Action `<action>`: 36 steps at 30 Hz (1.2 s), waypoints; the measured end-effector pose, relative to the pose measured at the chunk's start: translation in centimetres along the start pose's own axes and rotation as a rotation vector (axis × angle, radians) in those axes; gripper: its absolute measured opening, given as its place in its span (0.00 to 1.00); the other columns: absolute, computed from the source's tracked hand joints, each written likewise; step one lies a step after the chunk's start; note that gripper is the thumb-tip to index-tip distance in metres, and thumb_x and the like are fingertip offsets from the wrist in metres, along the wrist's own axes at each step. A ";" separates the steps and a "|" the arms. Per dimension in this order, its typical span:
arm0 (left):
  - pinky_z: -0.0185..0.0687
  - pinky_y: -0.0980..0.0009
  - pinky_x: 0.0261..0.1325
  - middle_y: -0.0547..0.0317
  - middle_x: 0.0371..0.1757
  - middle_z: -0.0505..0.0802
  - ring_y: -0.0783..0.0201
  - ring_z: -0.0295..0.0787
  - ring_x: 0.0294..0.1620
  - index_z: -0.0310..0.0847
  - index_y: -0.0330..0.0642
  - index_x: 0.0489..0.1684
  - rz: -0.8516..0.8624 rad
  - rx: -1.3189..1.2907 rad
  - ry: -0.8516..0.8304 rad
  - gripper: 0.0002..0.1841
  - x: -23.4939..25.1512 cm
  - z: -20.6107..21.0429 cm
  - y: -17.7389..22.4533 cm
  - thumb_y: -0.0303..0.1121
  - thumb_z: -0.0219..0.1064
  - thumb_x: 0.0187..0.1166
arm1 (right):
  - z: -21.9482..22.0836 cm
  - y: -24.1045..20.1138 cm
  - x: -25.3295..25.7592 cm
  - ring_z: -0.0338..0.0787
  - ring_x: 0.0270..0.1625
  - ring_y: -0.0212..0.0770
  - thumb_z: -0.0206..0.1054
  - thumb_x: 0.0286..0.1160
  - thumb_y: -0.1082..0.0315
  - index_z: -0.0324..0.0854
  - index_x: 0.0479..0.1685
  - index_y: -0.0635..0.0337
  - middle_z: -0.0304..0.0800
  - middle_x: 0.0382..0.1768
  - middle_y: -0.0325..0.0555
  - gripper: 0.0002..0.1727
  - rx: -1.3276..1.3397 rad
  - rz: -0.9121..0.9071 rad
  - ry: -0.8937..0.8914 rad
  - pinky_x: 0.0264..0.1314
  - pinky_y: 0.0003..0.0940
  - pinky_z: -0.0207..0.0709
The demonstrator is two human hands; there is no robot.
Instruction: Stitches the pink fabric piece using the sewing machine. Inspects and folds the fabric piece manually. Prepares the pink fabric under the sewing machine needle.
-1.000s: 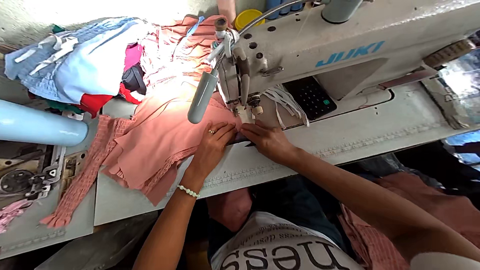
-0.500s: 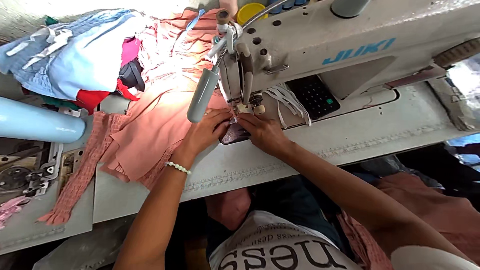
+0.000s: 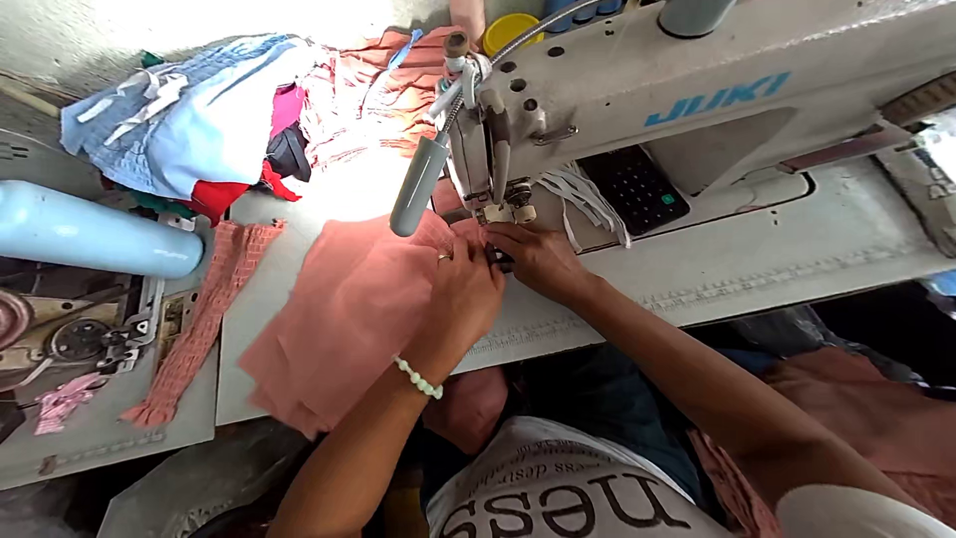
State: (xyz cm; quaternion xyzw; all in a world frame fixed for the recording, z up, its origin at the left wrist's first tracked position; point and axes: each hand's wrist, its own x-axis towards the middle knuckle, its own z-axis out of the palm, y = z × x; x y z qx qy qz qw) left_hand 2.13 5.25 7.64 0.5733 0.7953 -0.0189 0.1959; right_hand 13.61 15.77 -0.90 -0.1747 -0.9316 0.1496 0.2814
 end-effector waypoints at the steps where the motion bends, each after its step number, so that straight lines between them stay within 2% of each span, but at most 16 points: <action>1: 0.74 0.47 0.73 0.37 0.79 0.74 0.37 0.75 0.75 0.76 0.34 0.78 -0.007 -0.001 -0.031 0.25 0.4 -0.4 0.3 0.42 0.51 0.93 | 0.0 0.2 0.1 0.95 0.49 0.57 0.71 0.63 0.83 0.92 0.54 0.62 0.94 0.59 0.51 0.19 -0.014 0.005 0.004 0.42 0.50 0.88; 3: 0.78 0.48 0.69 0.42 0.82 0.73 0.40 0.77 0.72 0.82 0.34 0.69 0.058 0.011 0.022 0.22 1.1 0.2 -0.3 0.42 0.53 0.91 | -0.1 0.5 0.2 0.94 0.48 0.57 0.70 0.64 0.83 0.93 0.55 0.60 0.95 0.58 0.49 0.19 -0.033 0.015 0.014 0.40 0.51 0.87; 5: 0.79 0.48 0.65 0.44 0.82 0.76 0.40 0.81 0.69 0.84 0.35 0.67 0.186 0.021 0.198 0.21 1.5 2.1 -1.8 0.41 0.56 0.89 | -0.1 0.9 0.3 0.94 0.45 0.57 0.69 0.67 0.83 0.93 0.54 0.58 0.95 0.57 0.48 0.18 -0.049 0.018 0.026 0.37 0.50 0.86; 7: 0.78 0.47 0.65 0.44 0.79 0.81 0.40 0.83 0.67 0.84 0.38 0.71 0.303 0.013 0.397 0.22 1.9 4.3 -3.6 0.41 0.58 0.86 | 0.1 1.3 0.4 0.93 0.46 0.56 0.67 0.69 0.82 0.93 0.54 0.57 0.95 0.58 0.47 0.18 -0.060 0.016 0.035 0.38 0.50 0.86; 9: 0.77 0.46 0.64 0.44 0.78 0.83 0.40 0.83 0.67 0.85 0.42 0.72 0.372 -0.037 0.512 0.22 2.2 5.9 -4.8 0.41 0.59 0.84 | 0.1 1.3 0.4 0.93 0.49 0.57 0.66 0.70 0.82 0.93 0.53 0.58 0.95 0.58 0.48 0.17 -0.065 0.015 0.032 0.39 0.50 0.86; 12: 0.76 0.44 0.64 0.44 0.77 0.83 0.41 0.81 0.69 0.84 0.46 0.74 0.404 -0.059 0.515 0.23 2.4 6.0 -5.6 0.44 0.60 0.84 | 0.0 1.2 0.6 0.93 0.49 0.58 0.66 0.70 0.82 0.93 0.52 0.59 0.95 0.58 0.50 0.16 -0.048 0.031 0.030 0.38 0.52 0.86; 15: 0.73 0.41 0.66 0.45 0.80 0.80 0.41 0.79 0.72 0.83 0.46 0.75 0.387 -0.027 0.465 0.25 2.1 5.4 -5.3 0.47 0.59 0.85 | -0.3 1.0 0.4 0.93 0.51 0.59 0.67 0.69 0.83 0.93 0.54 0.58 0.94 0.59 0.50 0.18 -0.040 0.055 0.026 0.41 0.52 0.87; 18: 0.69 0.35 0.72 0.42 0.80 0.80 0.37 0.77 0.76 0.85 0.41 0.70 0.229 -0.069 0.405 0.25 -1.1 4.8 -2.3 0.46 0.70 0.79 | -2.3 0.2 -0.5 0.92 0.53 0.60 0.72 0.65 0.83 0.92 0.56 0.62 0.93 0.57 0.55 0.19 0.042 0.145 0.021 0.46 0.55 0.87; 20: 0.77 0.40 0.68 0.40 0.68 0.88 0.40 0.85 0.68 0.89 0.36 0.61 0.148 -0.145 0.495 0.23 -3.7 6.0 -0.6 0.45 0.71 0.77 | -4.0 -0.9 -2.1 0.93 0.51 0.58 0.72 0.68 0.81 0.91 0.53 0.64 0.93 0.50 0.57 0.15 0.122 0.217 0.044 0.48 0.55 0.87; 22: 0.83 0.48 0.64 0.39 0.59 0.92 0.42 0.89 0.61 0.89 0.32 0.55 0.127 -0.275 0.576 0.21 -5.2 8.0 -0.9 0.43 0.71 0.76 | -4.7 -2.4 -4.4 0.93 0.44 0.53 0.70 0.70 0.78 0.92 0.48 0.64 0.92 0.42 0.54 0.10 0.168 0.225 0.072 0.45 0.49 0.88; 25: 0.83 0.52 0.67 0.39 0.62 0.91 0.45 0.88 0.64 0.89 0.29 0.52 0.185 -0.408 0.568 0.20 -6.0 8.7 -3.6 0.41 0.72 0.75 | -3.7 -5.3 -7.2 0.93 0.44 0.47 0.68 0.73 0.73 0.93 0.46 0.60 0.94 0.42 0.50 0.10 0.249 0.196 0.049 0.45 0.41 0.89; 28: 0.85 0.60 0.64 0.43 0.59 0.92 0.52 0.90 0.60 0.90 0.32 0.40 0.217 -0.433 0.570 0.12 -5.6 8.1 -5.1 0.35 0.70 0.78 | -2.7 -7.1 -6.9 0.93 0.38 0.44 0.68 0.72 0.75 0.93 0.45 0.62 0.92 0.37 0.49 0.09 0.314 0.282 0.087 0.41 0.39 0.88; 30: 0.85 0.61 0.62 0.45 0.56 0.93 0.54 0.91 0.57 0.89 0.31 0.38 0.198 -0.444 0.583 0.10 -5.5 7.8 -5.0 0.31 0.67 0.80 | -2.4 -8.2 -5.6 0.91 0.35 0.47 0.71 0.71 0.74 0.92 0.42 0.65 0.90 0.34 0.51 0.07 0.299 0.378 0.092 0.38 0.42 0.87; 33: 0.85 0.64 0.60 0.44 0.51 0.94 0.56 0.92 0.53 0.87 0.29 0.38 0.168 -0.472 0.636 0.10 -5.5 7.6 -4.3 0.29 0.64 0.82 | -1.8 -9.4 -3.5 0.92 0.42 0.58 0.74 0.74 0.65 0.88 0.46 0.70 0.89 0.40 0.60 0.13 0.241 0.508 -0.081 0.42 0.54 0.86; 35: 0.86 0.64 0.60 0.43 0.52 0.93 0.56 0.92 0.54 0.87 0.28 0.39 0.192 -0.468 0.639 0.10 -5.4 7.1 -4.4 0.27 0.63 0.82 | -1.3 -9.9 -2.7 0.92 0.49 0.62 0.73 0.73 0.69 0.86 0.48 0.72 0.88 0.45 0.64 0.13 0.218 0.564 -0.156 0.46 0.57 0.85; 36: 0.85 0.63 0.62 0.42 0.55 0.93 0.54 0.92 0.58 0.86 0.27 0.39 0.216 -0.464 0.625 0.10 -5.3 6.9 -4.6 0.27 0.62 0.83 | -1.2 -10.1 -2.6 0.91 0.49 0.63 0.73 0.72 0.71 0.86 0.47 0.73 0.88 0.45 0.64 0.12 0.216 0.575 -0.151 0.46 0.57 0.84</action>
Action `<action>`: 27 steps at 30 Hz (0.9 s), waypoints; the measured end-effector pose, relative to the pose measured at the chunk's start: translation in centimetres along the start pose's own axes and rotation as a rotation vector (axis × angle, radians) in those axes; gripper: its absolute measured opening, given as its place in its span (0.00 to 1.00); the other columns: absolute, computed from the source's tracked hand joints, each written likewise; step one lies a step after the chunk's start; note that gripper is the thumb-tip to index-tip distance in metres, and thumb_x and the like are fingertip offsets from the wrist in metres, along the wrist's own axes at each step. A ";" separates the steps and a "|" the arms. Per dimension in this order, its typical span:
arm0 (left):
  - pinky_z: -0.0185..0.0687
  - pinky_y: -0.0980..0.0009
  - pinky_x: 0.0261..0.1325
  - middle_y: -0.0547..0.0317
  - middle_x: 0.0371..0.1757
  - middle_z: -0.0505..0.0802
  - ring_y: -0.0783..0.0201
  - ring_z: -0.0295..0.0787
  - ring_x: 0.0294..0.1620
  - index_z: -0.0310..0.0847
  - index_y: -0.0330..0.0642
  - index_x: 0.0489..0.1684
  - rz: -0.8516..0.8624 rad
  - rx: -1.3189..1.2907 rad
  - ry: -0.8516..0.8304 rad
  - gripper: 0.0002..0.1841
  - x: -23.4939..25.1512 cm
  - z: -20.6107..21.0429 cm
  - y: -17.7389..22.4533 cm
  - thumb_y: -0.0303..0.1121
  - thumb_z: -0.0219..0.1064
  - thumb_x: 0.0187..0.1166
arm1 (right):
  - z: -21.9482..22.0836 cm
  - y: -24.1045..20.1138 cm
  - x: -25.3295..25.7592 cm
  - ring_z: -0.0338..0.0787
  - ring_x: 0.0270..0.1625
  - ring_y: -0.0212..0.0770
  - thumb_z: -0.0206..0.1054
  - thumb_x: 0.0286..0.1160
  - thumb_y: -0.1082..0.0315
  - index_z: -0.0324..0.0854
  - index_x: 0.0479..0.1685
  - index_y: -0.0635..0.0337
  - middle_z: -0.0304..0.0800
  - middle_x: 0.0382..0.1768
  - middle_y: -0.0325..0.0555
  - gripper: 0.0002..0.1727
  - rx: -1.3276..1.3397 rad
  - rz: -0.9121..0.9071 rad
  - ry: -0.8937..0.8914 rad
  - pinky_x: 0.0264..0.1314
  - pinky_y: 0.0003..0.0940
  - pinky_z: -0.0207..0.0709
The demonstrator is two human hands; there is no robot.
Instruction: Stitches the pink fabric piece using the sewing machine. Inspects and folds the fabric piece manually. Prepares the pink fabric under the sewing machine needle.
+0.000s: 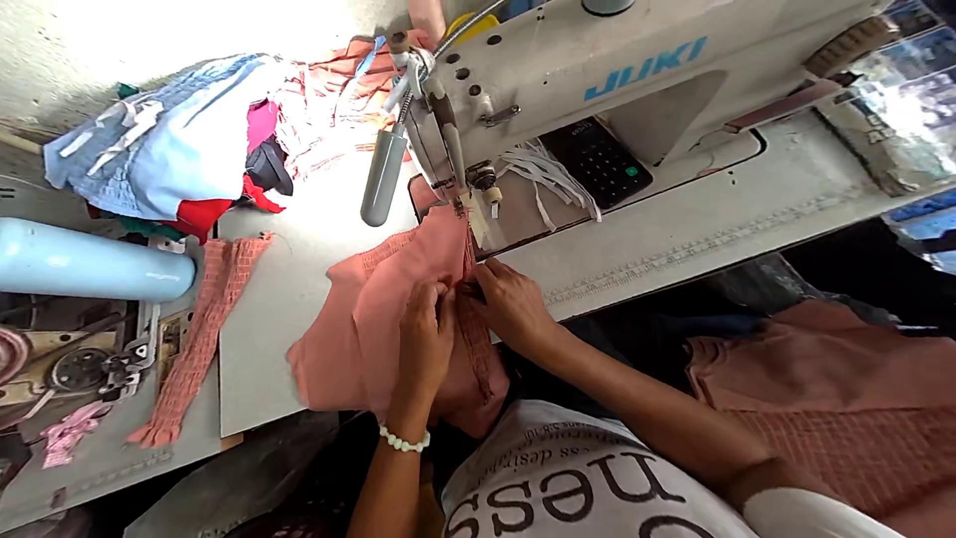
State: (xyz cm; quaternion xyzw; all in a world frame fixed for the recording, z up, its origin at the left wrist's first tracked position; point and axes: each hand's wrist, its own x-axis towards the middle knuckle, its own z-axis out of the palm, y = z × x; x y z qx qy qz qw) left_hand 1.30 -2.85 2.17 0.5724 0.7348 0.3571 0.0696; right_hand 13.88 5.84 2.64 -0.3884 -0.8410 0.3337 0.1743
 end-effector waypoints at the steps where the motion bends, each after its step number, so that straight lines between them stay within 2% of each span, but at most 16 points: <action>1: 0.85 0.61 0.65 0.41 0.60 0.92 0.52 0.91 0.62 0.86 0.27 0.40 0.023 -0.001 -0.025 0.11 0.1 -0.2 -0.2 0.27 0.61 0.84 | 0.2 -0.1 -0.1 0.92 0.48 0.62 0.73 0.72 0.72 0.86 0.47 0.73 0.88 0.45 0.64 0.12 0.010 0.002 0.021 0.46 0.56 0.85; 3: 0.84 0.57 0.67 0.41 0.63 0.92 0.50 0.91 0.65 0.86 0.27 0.44 0.059 0.014 -0.068 0.12 0.2 -0.2 -0.7 0.28 0.59 0.85 | 0.3 -0.2 -0.3 0.92 0.43 0.60 0.74 0.71 0.71 0.85 0.45 0.72 0.88 0.42 0.62 0.11 0.061 -0.005 0.090 0.44 0.55 0.85; 6: 0.82 0.54 0.61 0.43 0.50 0.93 0.48 0.91 0.53 0.87 0.29 0.43 0.114 0.052 -0.051 0.13 -0.4 0.5 -1.2 0.30 0.57 0.85 | 0.2 0.0 -0.5 0.92 0.37 0.57 0.72 0.73 0.71 0.83 0.47 0.70 0.90 0.35 0.59 0.11 0.162 0.022 0.125 0.40 0.54 0.84; 7: 0.82 0.54 0.63 0.43 0.51 0.94 0.49 0.91 0.55 0.86 0.29 0.43 0.128 0.045 -0.041 0.14 -0.5 0.6 -1.4 0.30 0.56 0.86 | 0.2 0.1 -0.6 0.92 0.38 0.57 0.72 0.73 0.72 0.83 0.49 0.70 0.90 0.36 0.59 0.11 0.181 0.032 0.126 0.42 0.54 0.84; 9: 0.80 0.55 0.69 0.43 0.62 0.93 0.49 0.90 0.64 0.85 0.30 0.43 0.149 0.021 -0.046 0.15 -0.6 0.6 -1.7 0.31 0.55 0.88 | 0.1 0.3 -0.8 0.93 0.38 0.55 0.72 0.73 0.71 0.83 0.53 0.69 0.91 0.38 0.57 0.14 0.181 0.039 0.120 0.43 0.54 0.85; 11: 0.79 0.56 0.68 0.45 0.66 0.92 0.50 0.89 0.64 0.85 0.31 0.41 0.180 0.033 -0.049 0.15 -0.4 0.6 -1.6 0.32 0.55 0.88 | -0.1 0.5 -1.3 0.93 0.39 0.56 0.71 0.74 0.70 0.83 0.56 0.67 0.92 0.38 0.57 0.15 0.143 0.043 0.089 0.44 0.55 0.84; 13: 0.77 0.56 0.67 0.48 0.66 0.92 0.52 0.88 0.64 0.86 0.34 0.39 0.216 0.054 -0.046 0.14 0.0 0.6 -1.2 0.32 0.56 0.87 | 0.3 0.8 -2.0 0.93 0.37 0.57 0.72 0.72 0.71 0.85 0.52 0.67 0.92 0.36 0.57 0.13 0.101 -0.010 0.117 0.40 0.55 0.84; 17: 0.70 0.51 0.74 0.52 0.66 0.92 0.54 0.84 0.72 0.88 0.35 0.44 0.244 0.039 -0.120 0.14 0.4 1.2 -0.7 0.34 0.57 0.89 | 1.2 1.2 -3.8 0.94 0.36 0.56 0.72 0.67 0.73 0.88 0.44 0.68 0.91 0.34 0.57 0.09 0.059 -0.116 0.179 0.37 0.50 0.86; 22: 0.72 0.48 0.74 0.53 0.64 0.94 0.52 0.85 0.73 0.89 0.38 0.47 0.207 0.090 -0.156 0.15 -0.2 2.0 -0.4 0.34 0.55 0.89 | 0.8 1.8 -4.9 0.93 0.35 0.54 0.74 0.64 0.73 0.89 0.45 0.67 0.90 0.33 0.56 0.11 0.043 -0.142 0.178 0.36 0.46 0.87; 24: 0.71 0.49 0.75 0.54 0.66 0.93 0.54 0.85 0.74 0.89 0.37 0.49 0.183 0.095 -0.171 0.16 0.2 2.0 -0.5 0.34 0.53 0.89 | 0.6 1.9 -4.5 0.93 0.35 0.54 0.73 0.65 0.73 0.89 0.44 0.67 0.90 0.33 0.56 0.10 0.035 -0.137 0.176 0.36 0.47 0.87; 27: 0.69 0.46 0.75 0.53 0.67 0.92 0.53 0.82 0.76 0.88 0.36 0.51 0.177 0.084 -0.195 0.13 1.7 2.4 -1.1 0.30 0.55 0.87 | 0.0 2.1 -2.9 0.94 0.35 0.55 0.73 0.68 0.73 0.88 0.43 0.69 0.91 0.34 0.57 0.09 0.019 -0.125 0.163 0.36 0.49 0.87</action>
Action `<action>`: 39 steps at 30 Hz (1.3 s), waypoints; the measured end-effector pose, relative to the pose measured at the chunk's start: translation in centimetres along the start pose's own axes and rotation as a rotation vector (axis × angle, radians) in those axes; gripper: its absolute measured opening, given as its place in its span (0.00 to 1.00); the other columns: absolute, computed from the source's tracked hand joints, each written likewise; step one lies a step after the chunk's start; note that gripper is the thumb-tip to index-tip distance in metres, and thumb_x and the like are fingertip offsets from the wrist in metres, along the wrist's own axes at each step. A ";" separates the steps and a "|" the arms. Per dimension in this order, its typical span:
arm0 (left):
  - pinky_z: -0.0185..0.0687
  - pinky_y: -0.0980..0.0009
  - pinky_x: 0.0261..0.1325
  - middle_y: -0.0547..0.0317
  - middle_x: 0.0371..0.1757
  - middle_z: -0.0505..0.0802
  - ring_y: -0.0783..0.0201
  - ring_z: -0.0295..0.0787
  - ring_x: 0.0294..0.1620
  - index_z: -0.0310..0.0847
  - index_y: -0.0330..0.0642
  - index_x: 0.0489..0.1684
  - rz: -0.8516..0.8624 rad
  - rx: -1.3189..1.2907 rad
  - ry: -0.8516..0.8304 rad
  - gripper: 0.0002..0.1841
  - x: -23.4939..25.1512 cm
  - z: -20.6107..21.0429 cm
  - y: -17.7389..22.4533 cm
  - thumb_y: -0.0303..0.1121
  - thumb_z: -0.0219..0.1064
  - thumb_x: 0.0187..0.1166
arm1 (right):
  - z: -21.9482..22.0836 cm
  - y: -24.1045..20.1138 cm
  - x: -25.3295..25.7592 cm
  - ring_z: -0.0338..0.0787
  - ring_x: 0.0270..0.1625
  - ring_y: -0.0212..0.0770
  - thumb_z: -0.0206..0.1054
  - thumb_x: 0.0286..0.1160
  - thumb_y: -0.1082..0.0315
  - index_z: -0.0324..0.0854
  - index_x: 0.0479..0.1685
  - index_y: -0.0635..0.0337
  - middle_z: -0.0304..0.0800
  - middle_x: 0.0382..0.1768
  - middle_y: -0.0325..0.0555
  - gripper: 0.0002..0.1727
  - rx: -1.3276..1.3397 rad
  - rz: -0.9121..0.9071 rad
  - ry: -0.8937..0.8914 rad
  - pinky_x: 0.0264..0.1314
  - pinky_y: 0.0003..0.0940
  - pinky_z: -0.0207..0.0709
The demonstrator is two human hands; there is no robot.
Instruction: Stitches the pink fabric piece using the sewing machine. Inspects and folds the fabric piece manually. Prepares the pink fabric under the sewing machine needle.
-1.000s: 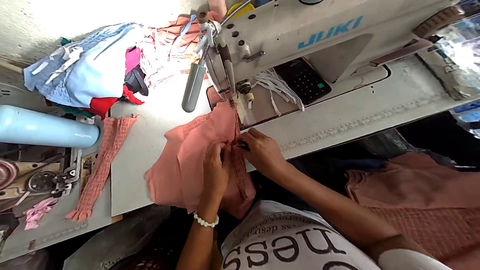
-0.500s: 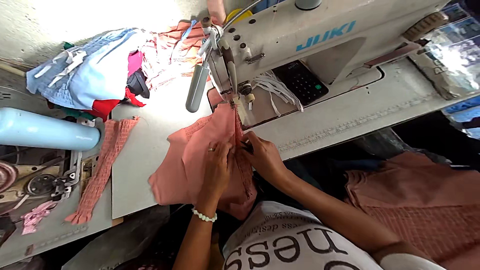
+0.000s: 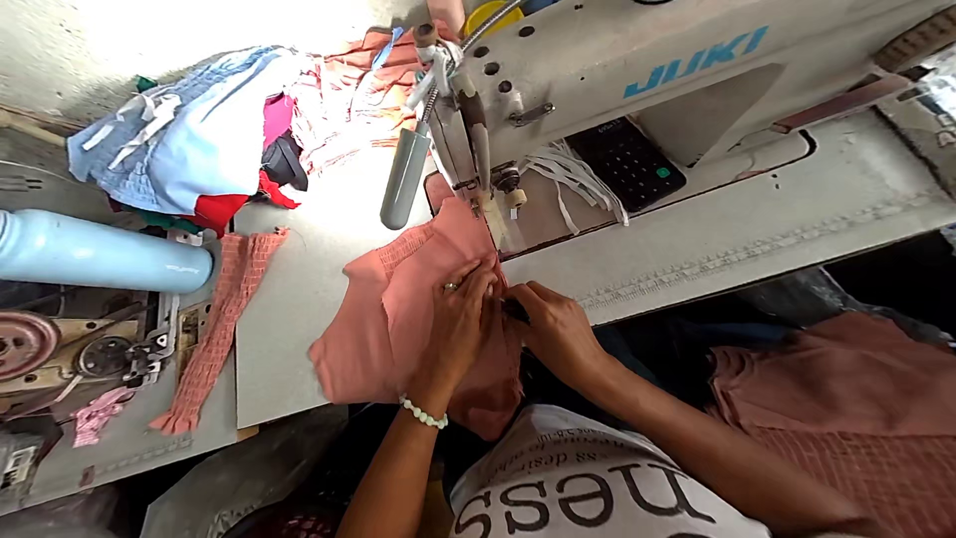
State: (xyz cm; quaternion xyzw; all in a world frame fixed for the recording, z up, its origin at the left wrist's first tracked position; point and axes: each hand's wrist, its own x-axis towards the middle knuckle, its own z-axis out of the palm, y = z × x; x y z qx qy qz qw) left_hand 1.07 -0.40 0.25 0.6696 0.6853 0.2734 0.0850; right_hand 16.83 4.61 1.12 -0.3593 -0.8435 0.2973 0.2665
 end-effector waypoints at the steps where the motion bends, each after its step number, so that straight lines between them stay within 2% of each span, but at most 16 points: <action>1: 0.69 0.45 0.75 0.53 0.69 0.91 0.54 0.81 0.77 0.88 0.36 0.52 0.002 0.000 -0.011 0.13 0.6 0.0 -0.3 0.29 0.56 0.86 | -0.1 0.1 0.7 0.94 0.36 0.56 0.73 0.68 0.73 0.88 0.43 0.69 0.91 0.34 0.58 0.09 -0.006 0.015 -0.015 0.37 0.51 0.87; 4: 0.70 0.47 0.75 0.54 0.71 0.90 0.54 0.81 0.77 0.88 0.37 0.52 0.012 0.003 -0.011 0.12 2.4 -0.2 -0.9 0.29 0.58 0.85 | -0.2 0.3 2.7 0.94 0.39 0.59 0.74 0.69 0.74 0.88 0.44 0.71 0.91 0.36 0.60 0.09 -0.009 0.059 -0.047 0.41 0.56 0.86; 10: 0.74 0.46 0.72 0.51 0.69 0.91 0.48 0.83 0.74 0.89 0.36 0.56 0.115 0.040 0.029 0.12 5.2 -0.4 -3.0 0.28 0.63 0.81 | -0.4 0.6 6.6 0.92 0.40 0.64 0.75 0.70 0.74 0.86 0.45 0.72 0.90 0.38 0.64 0.10 -0.005 0.130 -0.105 0.41 0.63 0.83; 13: 0.76 0.45 0.65 0.46 0.64 0.91 0.43 0.84 0.68 0.90 0.33 0.46 0.191 0.128 0.052 0.08 6.0 -0.8 -3.4 0.26 0.65 0.79 | -0.4 0.8 7.0 0.92 0.40 0.64 0.76 0.70 0.73 0.85 0.51 0.71 0.89 0.40 0.64 0.14 0.005 0.111 -0.068 0.39 0.62 0.83; 15: 0.77 0.43 0.61 0.41 0.61 0.89 0.40 0.84 0.64 0.92 0.34 0.44 0.188 0.201 0.047 0.08 5.5 -1.3 -2.8 0.27 0.67 0.79 | -1.2 0.9 5.6 0.91 0.36 0.59 0.75 0.72 0.71 0.84 0.52 0.69 0.89 0.39 0.60 0.14 0.042 0.090 -0.031 0.38 0.59 0.84; 17: 0.78 0.44 0.63 0.40 0.61 0.89 0.41 0.84 0.63 0.92 0.35 0.50 0.127 0.155 -0.007 0.09 3.4 -2.0 -0.8 0.26 0.67 0.79 | -2.5 1.3 2.4 0.91 0.30 0.47 0.71 0.78 0.69 0.85 0.48 0.65 0.90 0.32 0.51 0.08 0.111 0.072 -0.021 0.34 0.47 0.85; 19: 0.81 0.49 0.67 0.44 0.64 0.90 0.47 0.87 0.66 0.89 0.36 0.59 0.117 0.029 -0.060 0.14 -0.2 -2.7 2.1 0.29 0.67 0.79 | -3.8 1.8 -1.6 0.93 0.30 0.38 0.64 0.83 0.65 0.88 0.47 0.63 0.94 0.32 0.45 0.10 0.224 0.105 -0.121 0.36 0.37 0.89; 22: 0.79 0.54 0.71 0.47 0.67 0.90 0.52 0.86 0.70 0.85 0.38 0.66 0.182 -0.090 -0.070 0.22 -5.6 -2.5 5.2 0.31 0.69 0.72 | -3.6 1.9 -6.4 0.94 0.32 0.32 0.64 0.83 0.65 0.89 0.46 0.64 0.96 0.35 0.44 0.12 0.391 0.163 -0.242 0.39 0.29 0.89; 24: 0.81 0.56 0.68 0.45 0.65 0.91 0.50 0.88 0.66 0.83 0.36 0.66 0.165 -0.058 0.008 0.21 -7.8 -1.3 5.3 0.25 0.66 0.72 | -2.8 1.5 -7.5 0.94 0.34 0.28 0.62 0.85 0.65 0.89 0.48 0.65 0.96 0.37 0.43 0.13 0.502 0.213 -0.270 0.41 0.24 0.88; 26: 0.85 0.64 0.62 0.46 0.54 0.95 0.54 0.92 0.55 0.86 0.32 0.58 0.101 -0.015 0.158 0.14 -9.0 -0.1 4.7 0.22 0.64 0.76 | -2.3 0.7 -7.3 0.93 0.33 0.25 0.61 0.86 0.65 0.88 0.51 0.65 0.96 0.38 0.41 0.13 0.584 0.234 -0.243 0.39 0.21 0.87; 29: 0.82 0.76 0.61 0.46 0.47 0.95 0.64 0.91 0.51 0.85 0.28 0.53 -0.031 -0.148 0.297 0.12 -9.2 -0.5 4.9 0.20 0.64 0.75 | -2.0 -0.1 -6.4 0.91 0.34 0.25 0.64 0.82 0.69 0.88 0.51 0.65 0.95 0.39 0.43 0.11 0.537 0.095 -0.120 0.41 0.19 0.86; 31: 0.85 0.79 0.57 0.48 0.48 0.94 0.71 0.91 0.51 0.81 0.22 0.56 -0.122 -0.350 0.351 0.14 -8.7 -1.4 5.2 0.18 0.63 0.74 | -1.8 -0.2 -5.6 0.89 0.34 0.34 0.69 0.73 0.70 0.87 0.54 0.65 0.93 0.43 0.49 0.13 0.376 -0.054 -0.040 0.39 0.28 0.85; 33: 0.87 0.80 0.52 0.54 0.47 0.92 0.76 0.89 0.47 0.76 0.23 0.58 -0.161 -0.508 0.386 0.15 -8.2 -2.3 5.4 0.19 0.64 0.75 | -1.5 -0.7 -4.5 0.91 0.36 0.47 0.77 0.67 0.63 0.84 0.60 0.65 0.90 0.52 0.58 0.23 0.234 -0.146 -0.027 0.36 0.42 0.86; 35: 0.87 0.80 0.49 0.57 0.46 0.92 0.76 0.89 0.45 0.75 0.24 0.59 -0.161 -0.582 0.394 0.16 -8.0 -2.7 5.4 0.19 0.64 0.75 | -0.4 -1.2 -3.3 0.92 0.35 0.52 0.82 0.60 0.60 0.83 0.59 0.66 0.87 0.54 0.62 0.28 0.133 -0.230 0.032 0.29 0.46 0.85; 37: 0.88 0.79 0.49 0.56 0.47 0.92 0.76 0.90 0.45 0.74 0.24 0.59 -0.136 -0.578 0.386 0.16 -7.9 -2.8 5.3 0.19 0.64 0.74 | 0.7 -1.3 -1.8 0.92 0.33 0.53 0.81 0.55 0.68 0.85 0.52 0.66 0.87 0.49 0.62 0.23 0.060 -0.338 0.121 0.23 0.43 0.83; 39: 0.87 0.80 0.50 0.54 0.46 0.92 0.76 0.90 0.45 0.76 0.23 0.57 -0.117 -0.498 0.385 0.16 -7.9 -3.2 5.0 0.19 0.65 0.72 | 0.9 -0.9 -0.6 0.91 0.35 0.51 0.75 0.60 0.76 0.87 0.42 0.63 0.88 0.40 0.56 0.10 0.011 -0.463 0.205 0.23 0.39 0.81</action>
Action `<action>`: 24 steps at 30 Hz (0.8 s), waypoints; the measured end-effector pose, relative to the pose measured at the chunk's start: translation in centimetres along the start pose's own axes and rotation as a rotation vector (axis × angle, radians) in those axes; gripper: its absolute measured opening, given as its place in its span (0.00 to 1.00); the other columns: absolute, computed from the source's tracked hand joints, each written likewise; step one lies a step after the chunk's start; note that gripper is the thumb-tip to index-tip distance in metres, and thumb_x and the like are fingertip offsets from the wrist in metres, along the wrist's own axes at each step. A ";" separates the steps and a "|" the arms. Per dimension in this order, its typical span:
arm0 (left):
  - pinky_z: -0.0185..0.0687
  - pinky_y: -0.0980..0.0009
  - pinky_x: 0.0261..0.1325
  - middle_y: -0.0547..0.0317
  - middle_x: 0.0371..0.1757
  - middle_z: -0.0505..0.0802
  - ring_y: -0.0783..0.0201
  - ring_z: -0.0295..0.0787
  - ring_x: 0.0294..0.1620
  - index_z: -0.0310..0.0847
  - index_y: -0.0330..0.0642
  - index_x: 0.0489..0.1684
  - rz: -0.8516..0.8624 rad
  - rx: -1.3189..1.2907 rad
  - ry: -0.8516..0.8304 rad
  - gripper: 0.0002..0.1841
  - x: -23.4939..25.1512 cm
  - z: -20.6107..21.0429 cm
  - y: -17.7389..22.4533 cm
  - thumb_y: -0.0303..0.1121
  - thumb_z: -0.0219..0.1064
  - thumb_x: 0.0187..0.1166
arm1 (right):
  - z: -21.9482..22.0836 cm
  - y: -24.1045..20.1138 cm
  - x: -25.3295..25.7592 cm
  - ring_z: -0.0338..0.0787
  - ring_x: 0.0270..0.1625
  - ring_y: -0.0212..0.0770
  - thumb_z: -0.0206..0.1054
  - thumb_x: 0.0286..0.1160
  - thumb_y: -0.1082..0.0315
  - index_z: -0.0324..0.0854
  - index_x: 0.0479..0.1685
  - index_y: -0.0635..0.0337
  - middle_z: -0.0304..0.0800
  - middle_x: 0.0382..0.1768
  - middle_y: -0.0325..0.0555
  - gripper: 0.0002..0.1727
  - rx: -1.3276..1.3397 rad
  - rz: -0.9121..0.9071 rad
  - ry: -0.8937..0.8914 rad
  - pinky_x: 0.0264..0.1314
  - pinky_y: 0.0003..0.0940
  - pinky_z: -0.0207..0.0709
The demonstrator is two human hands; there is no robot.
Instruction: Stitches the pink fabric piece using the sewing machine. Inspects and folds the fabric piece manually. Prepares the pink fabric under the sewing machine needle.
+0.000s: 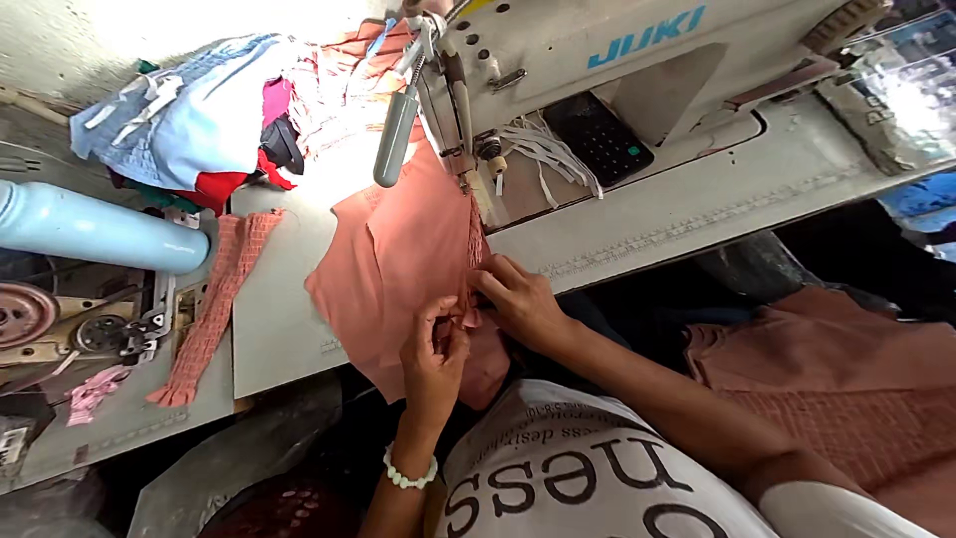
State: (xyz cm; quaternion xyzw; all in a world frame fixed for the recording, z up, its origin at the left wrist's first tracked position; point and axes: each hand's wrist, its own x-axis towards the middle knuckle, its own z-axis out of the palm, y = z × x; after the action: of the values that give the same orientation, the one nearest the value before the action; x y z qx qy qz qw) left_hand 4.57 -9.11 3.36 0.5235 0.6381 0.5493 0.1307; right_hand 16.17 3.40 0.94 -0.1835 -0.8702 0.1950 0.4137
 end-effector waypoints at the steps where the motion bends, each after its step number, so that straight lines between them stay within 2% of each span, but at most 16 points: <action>1: 0.86 0.81 0.52 0.52 0.46 0.92 0.75 0.90 0.46 0.78 0.22 0.57 0.018 0.059 -0.008 0.16 0.2 -0.4 -0.1 0.19 0.65 0.71 | -0.2 0.5 0.3 0.91 0.36 0.49 0.72 0.63 0.78 0.89 0.39 0.62 0.89 0.36 0.53 0.07 -0.002 -0.057 0.025 0.25 0.37 0.81; 3: 0.84 0.78 0.58 0.48 0.48 0.93 0.69 0.90 0.50 0.83 0.25 0.57 0.045 0.216 -0.058 0.17 0.6 -1.2 -0.1 0.20 0.66 0.70 | -1.3 1.1 0.6 0.90 0.37 0.47 0.69 0.70 0.79 0.91 0.41 0.60 0.90 0.37 0.50 0.08 0.013 -0.117 0.030 0.29 0.35 0.82; 6: 0.85 0.59 0.60 0.40 0.53 0.92 0.50 0.90 0.55 0.88 0.33 0.62 0.047 0.461 -0.142 0.22 1.0 -0.6 0.3 0.22 0.69 0.66 | -2.2 1.3 0.0 0.89 0.37 0.45 0.66 0.74 0.79 0.93 0.46 0.59 0.91 0.38 0.50 0.11 0.012 -0.129 0.017 0.30 0.33 0.80; 7: 0.83 0.51 0.62 0.37 0.57 0.89 0.43 0.86 0.59 0.86 0.34 0.66 0.054 0.488 -0.150 0.27 1.0 0.0 0.3 0.24 0.72 0.61 | -2.2 1.2 -0.2 0.89 0.37 0.45 0.65 0.74 0.79 0.93 0.48 0.59 0.91 0.38 0.51 0.12 0.009 -0.131 0.006 0.30 0.33 0.81; 8: 0.78 0.43 0.67 0.33 0.64 0.85 0.37 0.82 0.66 0.81 0.33 0.72 0.071 0.492 -0.160 0.33 1.1 0.7 0.4 0.27 0.75 0.58 | -2.1 1.0 -0.4 0.90 0.38 0.45 0.64 0.75 0.79 0.92 0.48 0.60 0.91 0.38 0.51 0.12 0.007 -0.131 -0.001 0.31 0.33 0.81; 9: 0.72 0.40 0.74 0.32 0.74 0.81 0.36 0.77 0.75 0.75 0.33 0.78 0.086 0.484 -0.173 0.39 1.3 1.2 0.5 0.31 0.77 0.57 | -2.1 0.8 -0.6 0.91 0.38 0.46 0.64 0.75 0.79 0.91 0.48 0.61 0.91 0.38 0.51 0.12 0.009 -0.126 -0.006 0.32 0.33 0.82; 10: 0.69 0.42 0.79 0.35 0.79 0.79 0.38 0.74 0.80 0.70 0.33 0.81 0.102 0.472 -0.177 0.43 1.5 1.8 0.5 0.34 0.79 0.57 | -2.1 0.6 -0.7 0.91 0.38 0.46 0.64 0.73 0.80 0.90 0.48 0.62 0.91 0.38 0.51 0.11 0.018 -0.112 -0.004 0.32 0.33 0.83; 11: 0.69 0.45 0.79 0.37 0.79 0.80 0.41 0.76 0.79 0.69 0.31 0.82 0.123 0.452 -0.166 0.45 1.7 2.3 0.4 0.34 0.80 0.57 | -2.2 0.4 -0.8 0.92 0.38 0.46 0.65 0.71 0.80 0.90 0.48 0.62 0.91 0.38 0.52 0.12 0.040 -0.081 -0.002 0.33 0.34 0.84; 13: 0.74 0.50 0.75 0.38 0.70 0.87 0.45 0.83 0.72 0.72 0.27 0.78 0.163 0.428 -0.130 0.40 1.8 2.9 0.3 0.31 0.78 0.57 | -2.7 0.1 -0.9 0.93 0.39 0.43 0.66 0.68 0.79 0.90 0.47 0.64 0.92 0.39 0.51 0.12 0.151 0.050 -0.015 0.40 0.34 0.86; 16: 0.82 0.56 0.68 0.37 0.63 0.91 0.45 0.90 0.65 0.75 0.22 0.72 0.173 0.421 -0.115 0.34 1.3 3.1 0.3 0.22 0.73 0.58 | -4.1 -0.1 -0.7 0.88 0.37 0.26 0.63 0.73 0.77 0.90 0.48 0.64 0.94 0.40 0.43 0.12 0.492 0.404 -0.109 0.41 0.20 0.82; 17: 0.83 0.56 0.67 0.36 0.62 0.91 0.45 0.90 0.64 0.75 0.21 0.71 0.172 0.409 -0.112 0.33 1.0 3.1 0.1 0.22 0.73 0.58 | -4.7 -0.2 -0.5 0.84 0.32 0.19 0.62 0.75 0.75 0.90 0.48 0.63 0.93 0.40 0.37 0.12 0.647 0.565 -0.155 0.36 0.15 0.78; 19: 0.78 0.54 0.72 0.34 0.65 0.89 0.45 0.86 0.68 0.75 0.23 0.70 0.199 0.369 -0.115 0.33 0.4 3.5 -0.5 0.27 0.73 0.60 | -5.4 -0.2 0.0 0.74 0.18 0.18 0.60 0.80 0.70 0.90 0.43 0.59 0.89 0.30 0.31 0.11 0.939 0.866 -0.185 0.21 0.14 0.68; 20: 0.73 0.52 0.76 0.34 0.69 0.86 0.44 0.82 0.73 0.73 0.25 0.71 0.217 0.358 -0.133 0.34 -0.1 3.9 -0.8 0.34 0.71 0.63 | -5.5 -0.1 0.0 0.72 0.15 0.19 0.60 0.82 0.67 0.90 0.40 0.58 0.89 0.27 0.31 0.12 1.024 0.953 -0.174 0.18 0.14 0.67; 22: 0.67 0.51 0.83 0.33 0.74 0.83 0.43 0.77 0.79 0.71 0.27 0.74 0.238 0.373 -0.138 0.38 -0.8 4.7 -1.2 0.46 0.74 0.69 | -5.5 -0.2 -0.2 0.72 0.13 0.21 0.65 0.81 0.70 0.89 0.37 0.59 0.87 0.24 0.32 0.08 1.067 1.007 -0.123 0.16 0.15 0.67; 23: 0.68 0.51 0.83 0.32 0.74 0.84 0.43 0.78 0.79 0.71 0.26 0.75 0.236 0.384 -0.133 0.37 -1.0 4.9 -1.4 0.44 0.75 0.70 | -5.4 -0.3 -0.4 0.73 0.14 0.22 0.67 0.79 0.73 0.89 0.41 0.60 0.88 0.25 0.34 0.04 1.057 1.002 -0.097 0.16 0.15 0.67; 24: 0.72 0.53 0.80 0.33 0.71 0.86 0.44 0.82 0.75 0.73 0.24 0.74 0.231 0.396 -0.123 0.33 -0.9 4.8 -1.5 0.34 0.73 0.70 | -5.3 -0.3 -0.5 0.75 0.15 0.23 0.69 0.75 0.76 0.87 0.46 0.61 0.90 0.27 0.37 0.06 1.045 0.997 -0.083 0.16 0.16 0.68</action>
State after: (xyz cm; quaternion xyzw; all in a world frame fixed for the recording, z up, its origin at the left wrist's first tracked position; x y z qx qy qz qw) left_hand 7.70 -6.92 0.03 0.6410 0.6599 0.3919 0.0005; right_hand 20.64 3.87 3.87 -0.3293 -0.4909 0.7579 0.2760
